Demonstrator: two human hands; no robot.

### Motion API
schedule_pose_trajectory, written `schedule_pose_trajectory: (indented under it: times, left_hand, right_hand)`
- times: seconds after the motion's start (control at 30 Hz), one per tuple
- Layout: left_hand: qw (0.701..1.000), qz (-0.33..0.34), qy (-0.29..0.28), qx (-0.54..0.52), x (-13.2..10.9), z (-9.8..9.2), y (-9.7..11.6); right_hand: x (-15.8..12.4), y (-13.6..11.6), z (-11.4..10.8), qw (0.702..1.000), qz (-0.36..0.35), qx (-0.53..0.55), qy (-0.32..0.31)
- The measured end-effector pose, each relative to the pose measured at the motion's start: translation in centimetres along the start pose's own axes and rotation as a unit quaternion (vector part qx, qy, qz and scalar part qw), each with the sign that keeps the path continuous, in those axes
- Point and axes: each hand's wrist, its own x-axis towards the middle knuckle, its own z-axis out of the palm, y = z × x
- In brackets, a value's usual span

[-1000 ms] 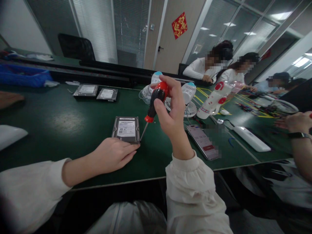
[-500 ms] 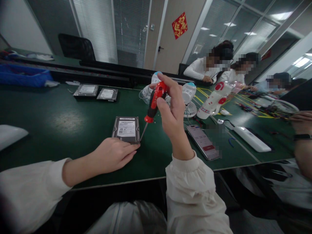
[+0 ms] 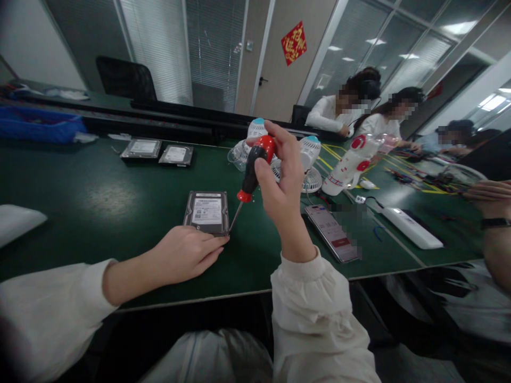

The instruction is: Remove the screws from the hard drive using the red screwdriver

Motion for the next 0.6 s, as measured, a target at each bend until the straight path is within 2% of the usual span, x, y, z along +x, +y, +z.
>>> schedule_pose_trajectory:
  times: [0.27, 0.5, 0.6]
  left_hand:
    - [1.000, 0.006, 0.011, -0.001, 0.00, -0.01, -0.01]
    - [1.000, 0.001, 0.005, -0.003, 0.00, 0.01, -0.06]
    - [1.000, 0.001, 0.005, -0.005, -0.02, -0.05, -0.03]
  right_hand:
    - [0.15, 0.44, 0.12, 0.998, -0.032, -0.043, 0.031]
    - [0.16, 0.20, 0.10, 1.000, -0.028, 0.014, -0.005]
    - [0.16, 0.10, 0.18, 1.000, -0.025, -0.014, -0.006]
